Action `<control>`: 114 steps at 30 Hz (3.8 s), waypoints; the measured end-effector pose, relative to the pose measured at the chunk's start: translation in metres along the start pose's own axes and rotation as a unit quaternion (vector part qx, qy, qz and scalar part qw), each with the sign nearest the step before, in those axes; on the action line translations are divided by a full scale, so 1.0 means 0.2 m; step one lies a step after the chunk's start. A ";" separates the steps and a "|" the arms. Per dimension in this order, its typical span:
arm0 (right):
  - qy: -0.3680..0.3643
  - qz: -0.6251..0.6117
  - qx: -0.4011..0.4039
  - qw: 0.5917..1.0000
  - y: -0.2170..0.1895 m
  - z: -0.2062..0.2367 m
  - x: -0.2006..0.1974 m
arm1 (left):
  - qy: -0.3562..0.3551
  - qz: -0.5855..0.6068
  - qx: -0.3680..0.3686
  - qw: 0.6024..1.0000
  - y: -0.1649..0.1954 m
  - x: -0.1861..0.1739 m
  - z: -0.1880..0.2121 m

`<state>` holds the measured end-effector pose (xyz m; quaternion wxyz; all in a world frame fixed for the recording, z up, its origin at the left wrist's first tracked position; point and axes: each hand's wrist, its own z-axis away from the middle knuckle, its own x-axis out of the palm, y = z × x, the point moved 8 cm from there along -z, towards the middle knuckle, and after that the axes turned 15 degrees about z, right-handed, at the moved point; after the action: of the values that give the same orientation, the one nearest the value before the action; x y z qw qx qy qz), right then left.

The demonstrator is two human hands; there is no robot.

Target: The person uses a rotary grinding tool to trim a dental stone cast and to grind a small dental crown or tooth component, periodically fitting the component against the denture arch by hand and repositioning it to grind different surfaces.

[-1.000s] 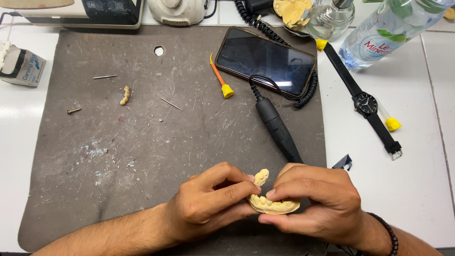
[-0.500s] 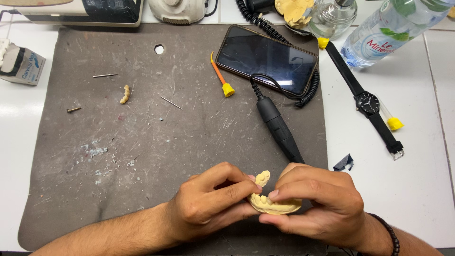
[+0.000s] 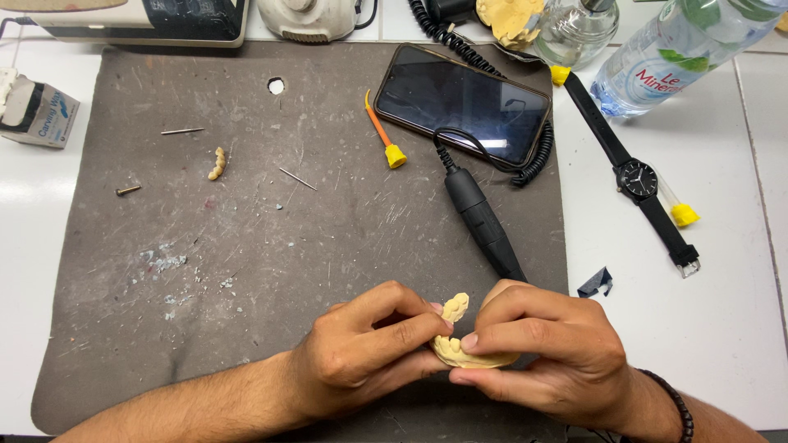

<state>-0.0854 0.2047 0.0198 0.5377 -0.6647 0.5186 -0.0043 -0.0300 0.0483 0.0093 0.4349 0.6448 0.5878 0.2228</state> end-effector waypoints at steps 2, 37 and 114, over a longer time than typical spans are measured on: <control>-0.003 0.005 0.009 1.000 0.00 0.00 0.00 | 0.000 -0.001 -0.004 1.000 0.00 0.00 0.00; 0.062 0.156 -0.064 0.984 -0.12 -0.06 -0.05 | 0.000 0.093 -0.023 0.995 0.01 0.02 -0.02; 0.075 0.156 -0.050 0.984 -0.14 -0.05 -0.06 | 0.048 0.066 -0.012 0.997 0.03 -0.05 -0.03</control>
<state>-0.0771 0.2017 0.0505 0.4578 -0.5997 0.6540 0.0555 -0.0329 0.0411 0.0198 0.3981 0.6655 0.5617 0.2886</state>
